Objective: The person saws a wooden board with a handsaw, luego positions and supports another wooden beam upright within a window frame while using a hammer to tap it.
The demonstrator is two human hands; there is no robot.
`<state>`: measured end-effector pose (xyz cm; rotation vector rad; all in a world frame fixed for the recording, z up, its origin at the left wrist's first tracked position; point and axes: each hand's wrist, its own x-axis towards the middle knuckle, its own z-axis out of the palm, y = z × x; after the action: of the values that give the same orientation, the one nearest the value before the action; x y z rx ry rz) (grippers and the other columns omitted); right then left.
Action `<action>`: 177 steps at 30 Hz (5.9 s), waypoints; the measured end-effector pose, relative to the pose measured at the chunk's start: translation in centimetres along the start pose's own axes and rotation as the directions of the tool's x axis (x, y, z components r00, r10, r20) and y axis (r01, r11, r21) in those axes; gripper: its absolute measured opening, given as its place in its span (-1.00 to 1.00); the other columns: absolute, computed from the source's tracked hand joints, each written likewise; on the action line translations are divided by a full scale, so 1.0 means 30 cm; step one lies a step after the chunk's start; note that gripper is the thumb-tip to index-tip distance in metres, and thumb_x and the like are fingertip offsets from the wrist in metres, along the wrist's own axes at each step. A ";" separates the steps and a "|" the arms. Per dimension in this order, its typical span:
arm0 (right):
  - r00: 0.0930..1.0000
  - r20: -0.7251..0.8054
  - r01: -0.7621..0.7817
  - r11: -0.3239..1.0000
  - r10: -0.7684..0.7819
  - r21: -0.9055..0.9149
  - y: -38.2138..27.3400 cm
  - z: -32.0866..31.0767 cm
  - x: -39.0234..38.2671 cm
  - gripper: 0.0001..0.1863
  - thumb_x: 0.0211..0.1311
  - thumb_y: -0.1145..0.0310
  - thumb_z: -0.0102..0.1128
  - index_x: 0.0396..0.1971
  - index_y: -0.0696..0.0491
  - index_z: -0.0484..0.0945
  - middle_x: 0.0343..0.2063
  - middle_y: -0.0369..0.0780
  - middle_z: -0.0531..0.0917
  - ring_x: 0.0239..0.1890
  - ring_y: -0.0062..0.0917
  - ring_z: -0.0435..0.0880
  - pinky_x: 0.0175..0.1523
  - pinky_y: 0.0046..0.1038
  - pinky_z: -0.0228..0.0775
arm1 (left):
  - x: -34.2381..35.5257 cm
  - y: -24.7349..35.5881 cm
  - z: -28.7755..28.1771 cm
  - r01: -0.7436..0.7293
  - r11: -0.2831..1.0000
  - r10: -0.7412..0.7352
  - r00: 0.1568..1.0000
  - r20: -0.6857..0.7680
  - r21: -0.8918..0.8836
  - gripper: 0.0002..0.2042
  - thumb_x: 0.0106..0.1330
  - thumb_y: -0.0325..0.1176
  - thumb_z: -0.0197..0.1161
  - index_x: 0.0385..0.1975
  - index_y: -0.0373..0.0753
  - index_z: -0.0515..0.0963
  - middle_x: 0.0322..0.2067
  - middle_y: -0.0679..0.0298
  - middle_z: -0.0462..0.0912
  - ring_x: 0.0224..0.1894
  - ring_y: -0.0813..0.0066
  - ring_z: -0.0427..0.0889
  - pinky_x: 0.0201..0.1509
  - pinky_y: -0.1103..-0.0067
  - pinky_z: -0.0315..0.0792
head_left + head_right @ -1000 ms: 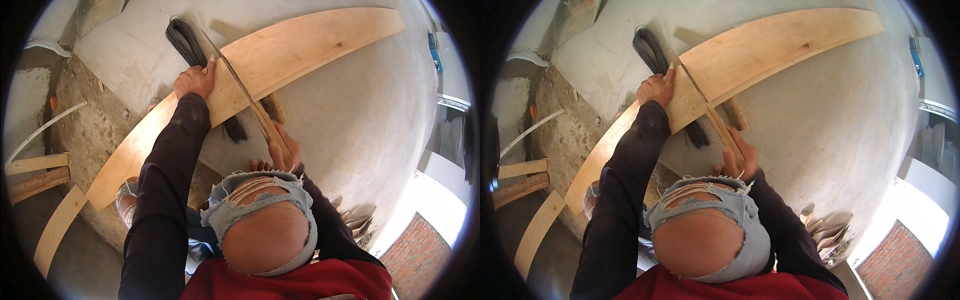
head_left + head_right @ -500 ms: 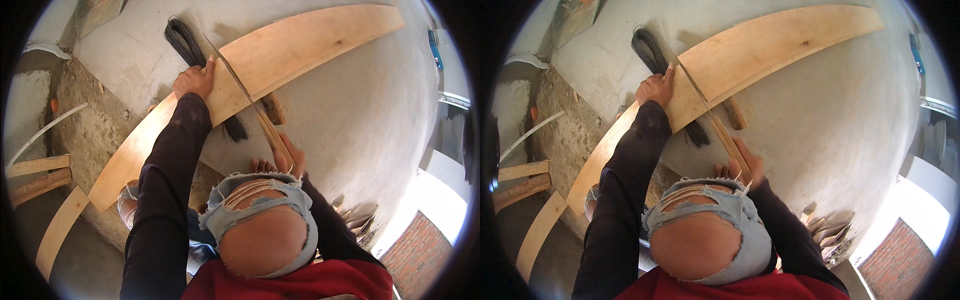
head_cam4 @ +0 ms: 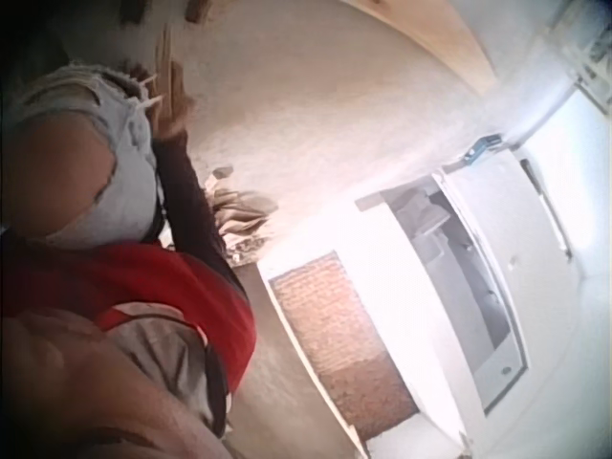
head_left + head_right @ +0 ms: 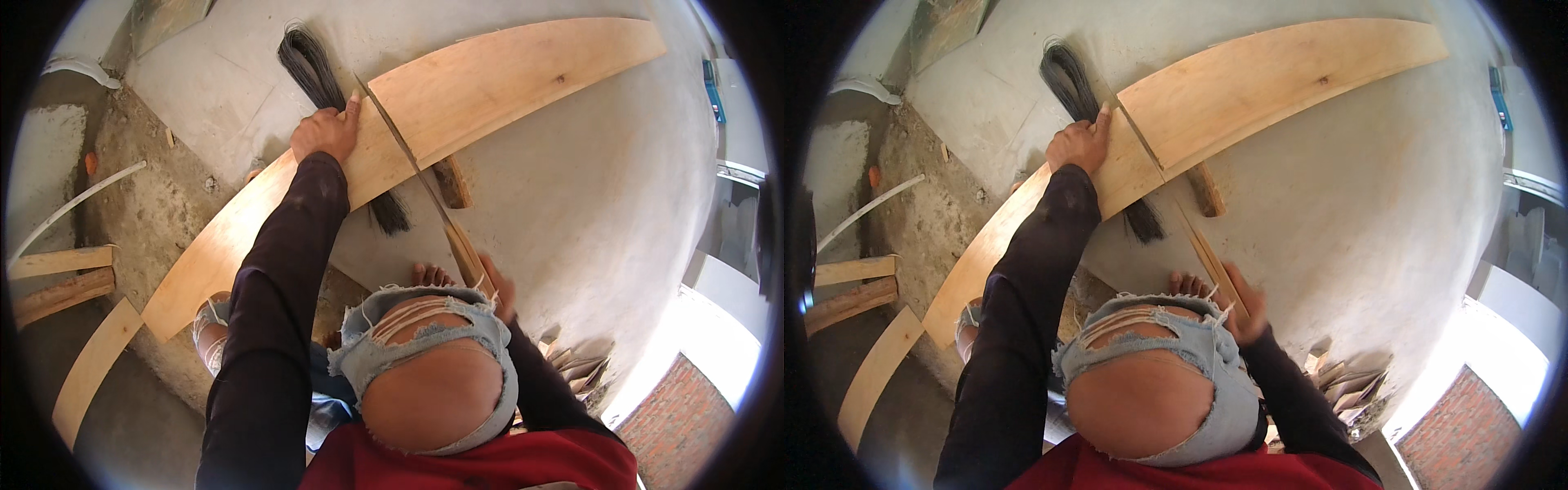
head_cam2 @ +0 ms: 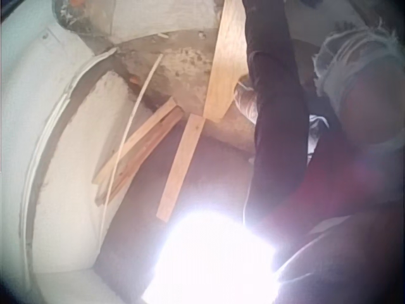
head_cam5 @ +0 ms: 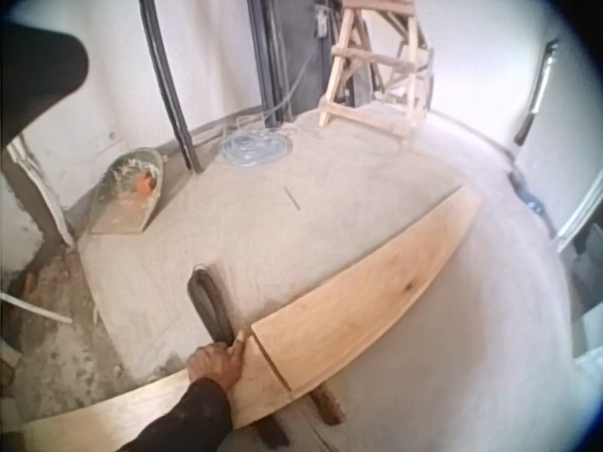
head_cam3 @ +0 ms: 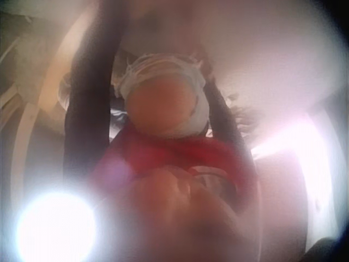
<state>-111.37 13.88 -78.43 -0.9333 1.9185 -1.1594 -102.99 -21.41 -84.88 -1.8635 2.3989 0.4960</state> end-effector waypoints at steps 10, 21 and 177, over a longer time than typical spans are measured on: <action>0.999 0.009 0.047 0.998 -0.047 0.031 -0.046 0.071 0.191 -0.45 0.21 0.17 0.09 0.05 0.30 0.38 -0.47 -0.15 0.61 -0.54 -0.52 0.63 -0.37 -0.58 0.44 | -0.026 0.047 -0.020 0.024 0.998 -0.024 1.000 -0.009 -0.049 -0.30 0.24 0.39 -0.23 -0.23 -0.09 0.67 -0.26 0.08 0.68 -0.11 0.15 0.64 -0.01 0.36 0.46; 0.998 -0.012 -0.069 0.998 0.069 0.001 -0.014 0.009 0.039 -0.48 0.18 0.13 0.00 0.00 0.25 0.43 -0.56 -0.14 0.56 -0.53 -0.55 0.57 -0.41 -0.55 0.37 | -0.007 0.024 0.014 0.022 0.999 -0.022 1.000 -0.001 -0.025 -0.29 0.23 0.40 -0.22 -0.16 -0.10 0.66 -0.23 0.06 0.68 -0.10 0.15 0.64 0.00 0.36 0.46; 0.995 0.094 0.041 0.995 -0.033 -0.087 0.130 -0.110 -0.113 -0.47 0.23 0.12 0.06 0.04 0.23 0.40 -0.49 -0.18 0.63 -0.51 -0.56 0.64 -0.41 -0.55 0.44 | 0.006 0.030 -0.025 0.071 0.997 -0.071 0.997 0.001 -0.042 -0.26 0.21 0.42 -0.20 -0.19 -0.14 0.67 -0.24 0.04 0.68 -0.10 0.09 0.63 0.02 0.35 0.45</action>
<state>-113.33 19.44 -80.18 -1.0559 1.8985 -1.0407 -103.79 -21.61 -84.03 -1.9583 2.3302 0.5442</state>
